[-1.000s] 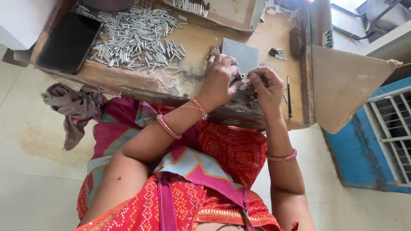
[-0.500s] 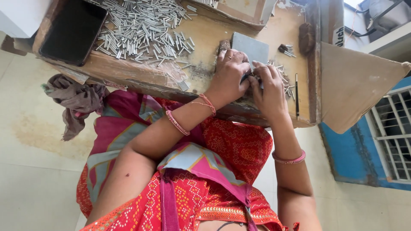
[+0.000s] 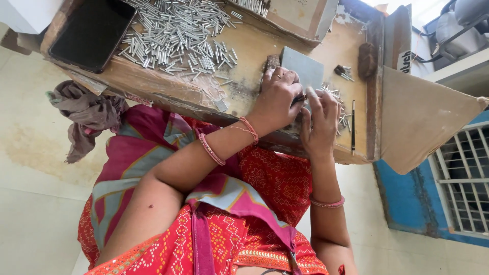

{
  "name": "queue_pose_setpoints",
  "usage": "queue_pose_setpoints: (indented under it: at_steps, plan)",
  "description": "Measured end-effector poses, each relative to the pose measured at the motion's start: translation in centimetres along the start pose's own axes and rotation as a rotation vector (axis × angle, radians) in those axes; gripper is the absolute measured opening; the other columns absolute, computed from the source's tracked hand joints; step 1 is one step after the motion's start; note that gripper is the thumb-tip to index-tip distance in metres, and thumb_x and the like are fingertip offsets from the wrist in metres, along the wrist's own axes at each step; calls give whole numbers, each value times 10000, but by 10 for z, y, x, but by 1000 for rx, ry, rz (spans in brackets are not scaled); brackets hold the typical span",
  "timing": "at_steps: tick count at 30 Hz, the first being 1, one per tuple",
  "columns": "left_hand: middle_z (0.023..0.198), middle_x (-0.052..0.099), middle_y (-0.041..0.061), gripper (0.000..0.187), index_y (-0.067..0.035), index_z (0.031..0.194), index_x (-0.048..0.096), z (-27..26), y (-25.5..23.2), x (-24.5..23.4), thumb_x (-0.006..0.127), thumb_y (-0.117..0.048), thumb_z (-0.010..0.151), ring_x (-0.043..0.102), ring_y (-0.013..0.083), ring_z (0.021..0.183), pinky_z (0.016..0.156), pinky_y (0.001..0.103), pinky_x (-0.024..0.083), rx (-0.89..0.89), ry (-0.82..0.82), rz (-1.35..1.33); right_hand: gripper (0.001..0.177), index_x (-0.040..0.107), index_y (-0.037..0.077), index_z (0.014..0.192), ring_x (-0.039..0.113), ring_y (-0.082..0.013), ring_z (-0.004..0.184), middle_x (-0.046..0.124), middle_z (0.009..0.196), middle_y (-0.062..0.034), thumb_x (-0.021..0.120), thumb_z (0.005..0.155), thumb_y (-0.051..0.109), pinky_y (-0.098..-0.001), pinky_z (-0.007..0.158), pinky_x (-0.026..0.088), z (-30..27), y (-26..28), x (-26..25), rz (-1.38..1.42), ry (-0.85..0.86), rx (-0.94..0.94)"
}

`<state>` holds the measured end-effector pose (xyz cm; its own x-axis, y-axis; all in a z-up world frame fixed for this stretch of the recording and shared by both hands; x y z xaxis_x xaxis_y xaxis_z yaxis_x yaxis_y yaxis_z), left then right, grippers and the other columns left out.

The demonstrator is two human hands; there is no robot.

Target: Assembling small metal components by inserting rods into sleeves at a manufacturing workbench.

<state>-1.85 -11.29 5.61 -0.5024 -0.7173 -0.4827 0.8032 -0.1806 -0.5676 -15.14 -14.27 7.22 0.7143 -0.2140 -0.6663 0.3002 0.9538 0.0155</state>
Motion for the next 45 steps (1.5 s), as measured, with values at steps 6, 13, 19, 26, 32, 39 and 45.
queue_pose_setpoints:
  at_steps: [6, 13, 19, 26, 32, 39, 45]
  plan:
    - [1129, 637, 114, 203, -66, 911, 724, -1, -1, -1, 796, -206, 782, 515, 333, 1223, 1120, 585, 291, 12, -26, -7, 495, 509, 31, 1497, 529, -392, 1275, 522, 1399, -218, 676, 1034, 74, -501, 1098, 452, 0, -2, 0, 62, 3, 52]
    - [1129, 632, 118, 210, -59, 912, 713, 0, -4, -6, 787, -211, 787, 517, 344, 1203, 1097, 569, 308, 8, -24, -10, 471, 549, 36, 1469, 540, -391, 1283, 552, 1369, -207, 672, 1015, 58, -505, 1112, 446, 0, -3, 1, 85, 28, 69]
    - [1131, 627, 118, 202, -66, 924, 713, -2, -5, -6, 777, -206, 793, 515, 340, 1196, 1092, 558, 316, 16, -27, -1, 407, 623, 74, 1389, 573, -374, 1224, 592, 1301, -184, 681, 988, 32, -490, 1077, 471, -2, -6, 3, 80, 43, 97]
    - [1133, 618, 112, 196, -65, 941, 708, -4, -7, -10, 767, -204, 816, 515, 330, 1185, 1083, 544, 338, 28, -55, -31, 365, 620, 19, 1349, 601, -357, 1108, 622, 1248, -181, 699, 993, 30, -477, 1002, 495, 1, -5, 0, 108, 6, 120]
    - [1179, 604, 126, 214, -48, 983, 693, -7, -10, -10, 752, -205, 852, 502, 335, 1224, 1112, 548, 329, 40, -40, -12, 193, 694, 8, 1171, 629, -335, 1068, 673, 1153, -153, 696, 979, -6, -445, 968, 512, 1, -3, 0, 87, 0, 69]
    - [1252, 575, 138, 238, -28, 1085, 673, -8, -14, -4, 733, -179, 911, 489, 338, 1279, 1160, 549, 313, 87, 6, -5, 147, 706, 5, 1132, 647, -324, 1036, 691, 1126, -140, 699, 991, -35, -431, 956, 522, 0, -6, -3, 116, -32, 113]
    - [1245, 574, 137, 229, -30, 1063, 669, -5, -15, -3, 742, -175, 901, 496, 343, 1272, 1182, 590, 283, 81, 29, -5, 233, 675, 2, 1226, 638, -338, 1056, 682, 1143, -149, 694, 995, -25, -413, 925, 516, 0, -11, -5, 138, -37, 136]
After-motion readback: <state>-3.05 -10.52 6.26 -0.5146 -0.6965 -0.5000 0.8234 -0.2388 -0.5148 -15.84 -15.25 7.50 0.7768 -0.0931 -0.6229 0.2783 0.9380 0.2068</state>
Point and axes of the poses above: each hand's wrist, its own z-axis towards the middle knuckle, its own x-axis out of the palm, y = z × x, the point moved 8 cm from there along z, towards the middle knuckle
